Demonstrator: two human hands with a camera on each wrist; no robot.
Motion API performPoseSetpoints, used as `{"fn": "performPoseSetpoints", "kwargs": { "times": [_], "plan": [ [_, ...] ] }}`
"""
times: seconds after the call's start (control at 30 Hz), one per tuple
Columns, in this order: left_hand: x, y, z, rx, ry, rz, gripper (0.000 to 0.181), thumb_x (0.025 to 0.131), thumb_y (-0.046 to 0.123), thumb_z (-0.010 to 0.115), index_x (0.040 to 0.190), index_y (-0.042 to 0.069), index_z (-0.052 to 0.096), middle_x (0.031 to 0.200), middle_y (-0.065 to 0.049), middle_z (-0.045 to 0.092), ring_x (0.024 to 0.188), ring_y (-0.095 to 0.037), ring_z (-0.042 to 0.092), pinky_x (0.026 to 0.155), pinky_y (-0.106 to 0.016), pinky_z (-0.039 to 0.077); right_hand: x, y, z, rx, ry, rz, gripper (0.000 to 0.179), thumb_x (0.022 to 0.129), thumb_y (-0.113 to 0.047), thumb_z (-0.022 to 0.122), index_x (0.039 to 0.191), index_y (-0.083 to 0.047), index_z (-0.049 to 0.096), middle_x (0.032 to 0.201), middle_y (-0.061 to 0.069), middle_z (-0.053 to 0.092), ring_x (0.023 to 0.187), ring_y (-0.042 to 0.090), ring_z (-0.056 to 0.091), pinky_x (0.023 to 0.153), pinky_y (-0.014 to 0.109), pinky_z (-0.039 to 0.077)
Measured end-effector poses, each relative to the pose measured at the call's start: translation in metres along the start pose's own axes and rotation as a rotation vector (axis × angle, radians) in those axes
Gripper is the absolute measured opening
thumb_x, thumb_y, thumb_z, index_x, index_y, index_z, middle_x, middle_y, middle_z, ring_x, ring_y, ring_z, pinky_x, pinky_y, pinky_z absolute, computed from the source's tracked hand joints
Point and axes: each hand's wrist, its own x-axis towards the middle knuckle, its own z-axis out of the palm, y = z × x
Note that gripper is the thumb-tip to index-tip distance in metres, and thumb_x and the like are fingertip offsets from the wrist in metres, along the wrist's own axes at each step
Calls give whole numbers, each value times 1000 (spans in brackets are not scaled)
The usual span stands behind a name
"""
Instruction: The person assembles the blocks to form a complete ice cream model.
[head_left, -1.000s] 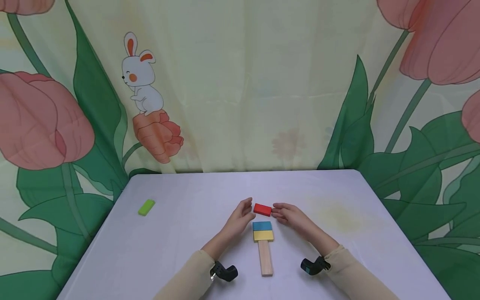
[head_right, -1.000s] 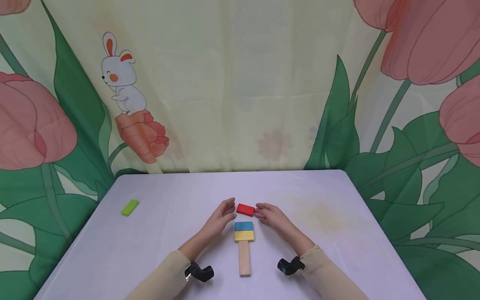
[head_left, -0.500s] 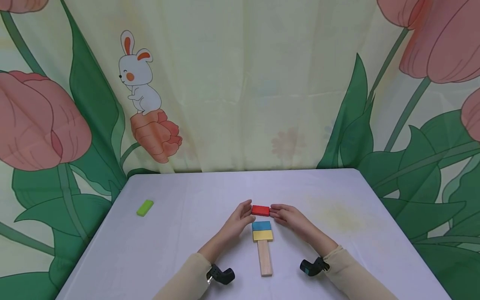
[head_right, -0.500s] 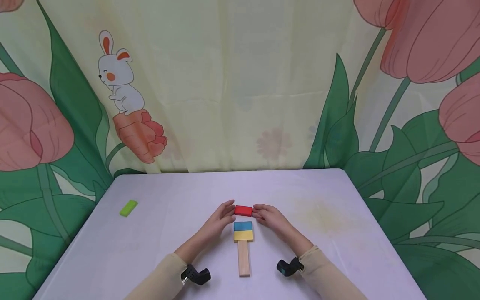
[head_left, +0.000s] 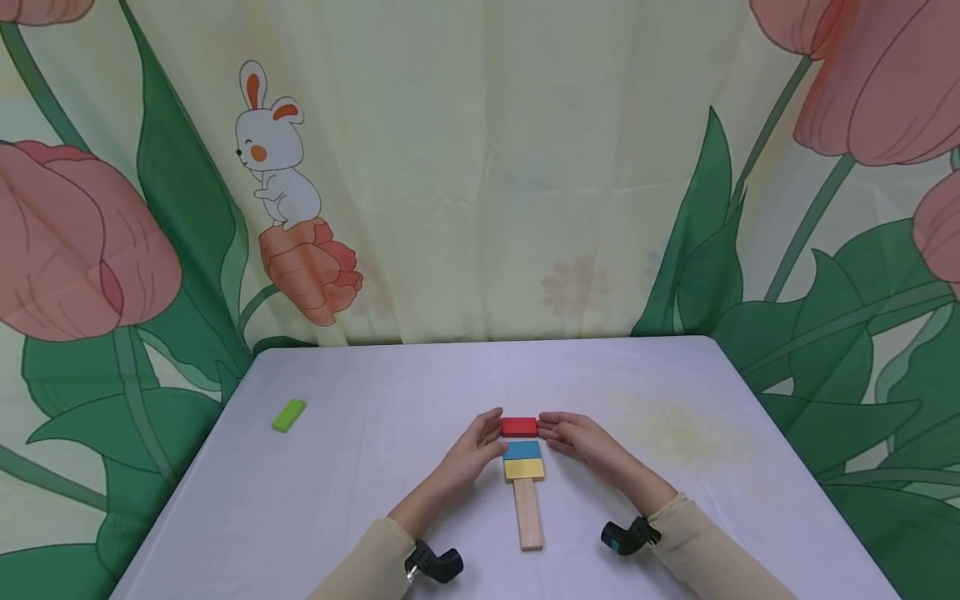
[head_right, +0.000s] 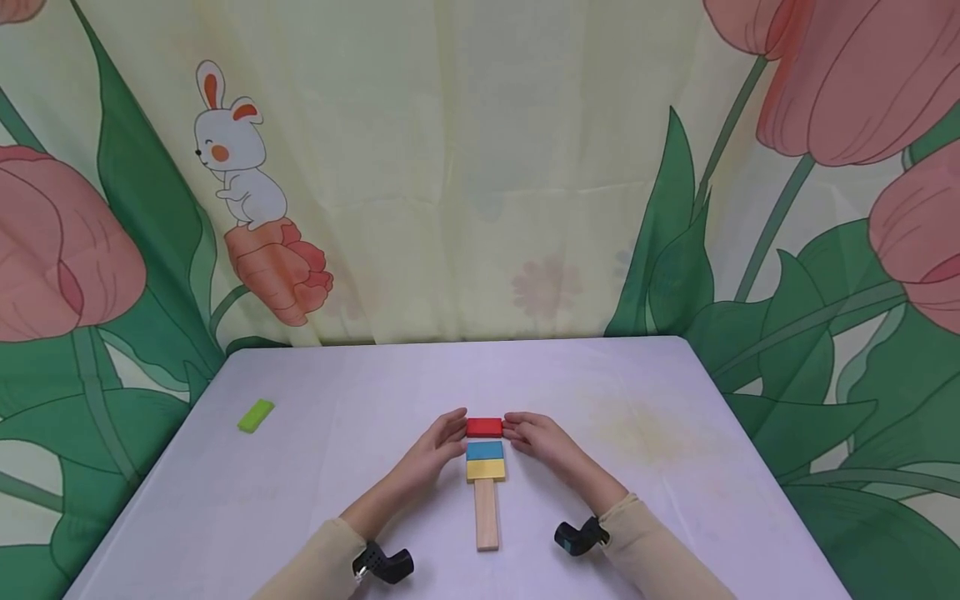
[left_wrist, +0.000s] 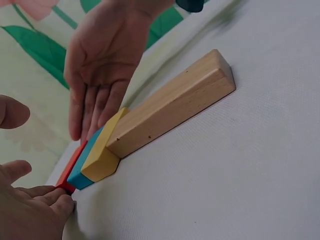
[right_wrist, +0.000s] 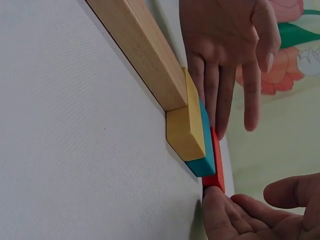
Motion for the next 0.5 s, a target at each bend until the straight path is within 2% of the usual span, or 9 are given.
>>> {"fn": "performPoseSetpoints", "kwargs": {
  "times": [0.2, 0.5],
  "plan": [
    [-6, 2, 2, 5, -26, 2, 67, 102, 21, 59, 161, 8, 29, 166, -16, 35, 154, -36, 34, 119, -56, 37, -3, 0, 1, -9, 3, 1, 47, 107, -15, 45, 150, 5, 47, 152, 24, 52, 137, 33, 58, 107, 40, 51],
    [-14, 2, 4, 17, -29, 3, 64, 103, 20, 59, 160, 8, 32, 166, -16, 35, 154, -37, 34, 119, -53, 39, -9, 2, 2, -30, -5, -9, 48, 107, -18, 47, 150, 4, 48, 152, 22, 53, 136, 32, 59, 108, 41, 51]
  ]
}}
